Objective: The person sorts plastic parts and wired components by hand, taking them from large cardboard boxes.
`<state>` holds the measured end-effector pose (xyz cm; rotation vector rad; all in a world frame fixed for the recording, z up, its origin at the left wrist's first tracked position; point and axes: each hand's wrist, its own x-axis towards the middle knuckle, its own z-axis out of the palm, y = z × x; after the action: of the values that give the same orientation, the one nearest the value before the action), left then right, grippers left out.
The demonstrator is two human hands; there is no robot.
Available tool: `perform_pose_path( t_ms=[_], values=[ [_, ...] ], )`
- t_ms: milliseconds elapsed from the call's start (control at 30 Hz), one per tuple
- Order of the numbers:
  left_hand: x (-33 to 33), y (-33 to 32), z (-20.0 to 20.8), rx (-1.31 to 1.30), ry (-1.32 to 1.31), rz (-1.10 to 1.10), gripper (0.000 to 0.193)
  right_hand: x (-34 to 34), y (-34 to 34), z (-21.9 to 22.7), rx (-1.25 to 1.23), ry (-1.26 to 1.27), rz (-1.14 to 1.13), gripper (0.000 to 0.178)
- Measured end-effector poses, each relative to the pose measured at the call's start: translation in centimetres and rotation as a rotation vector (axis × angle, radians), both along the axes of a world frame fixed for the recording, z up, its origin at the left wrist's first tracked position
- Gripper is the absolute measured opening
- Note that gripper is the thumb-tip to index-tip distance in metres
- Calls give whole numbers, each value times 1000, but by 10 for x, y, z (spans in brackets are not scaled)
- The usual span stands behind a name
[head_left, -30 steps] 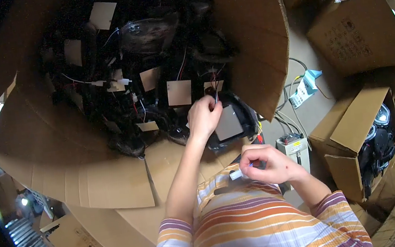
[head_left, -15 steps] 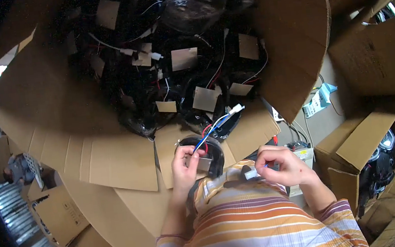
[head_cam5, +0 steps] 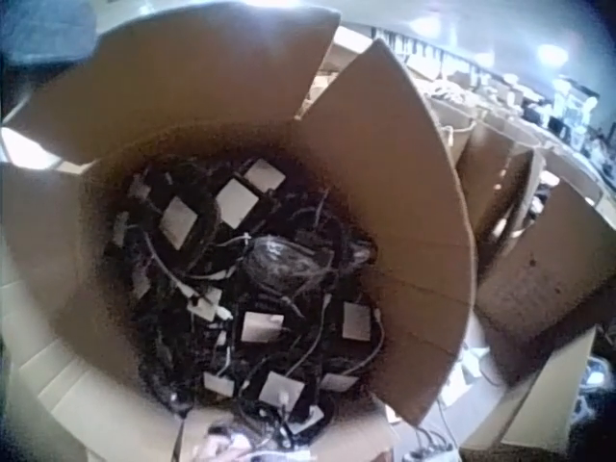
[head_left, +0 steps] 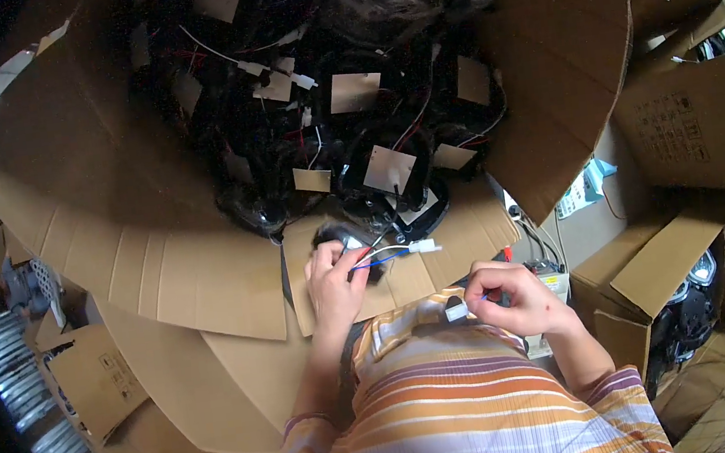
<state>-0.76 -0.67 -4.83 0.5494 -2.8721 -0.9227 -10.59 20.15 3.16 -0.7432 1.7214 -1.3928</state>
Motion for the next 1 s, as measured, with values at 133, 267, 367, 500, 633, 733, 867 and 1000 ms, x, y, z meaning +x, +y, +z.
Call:
perform_pose_path(
  t_ms=[133,267,367,500,633,733,867,1000],
  values=[
    [1,-12,-3,581,243,-88,15,0,-4,2,59,-43,27,5],
    [6,-10,13,873,48,-48,27,3,-11,5,67,-44,57,6],
    [-2,-10,32,807,8,-73,30,5,-14,6,45,-26,78,6],
    [-7,-7,62,762,-200,-123,48,6,-21,13,83,-59,100,6],
    [-1,-3,56,677,25,-378,38,9,-27,14,11,-52,51,6],
    [-1,0,66,763,-105,-395,30,10,-28,15,-6,-45,28,6],
    [3,-7,53,753,-307,-562,28,5,-18,26,34,46,-10,5],
    [-2,-6,49,706,-414,-870,27,-1,-25,22,-19,201,84,6]
  ],
)
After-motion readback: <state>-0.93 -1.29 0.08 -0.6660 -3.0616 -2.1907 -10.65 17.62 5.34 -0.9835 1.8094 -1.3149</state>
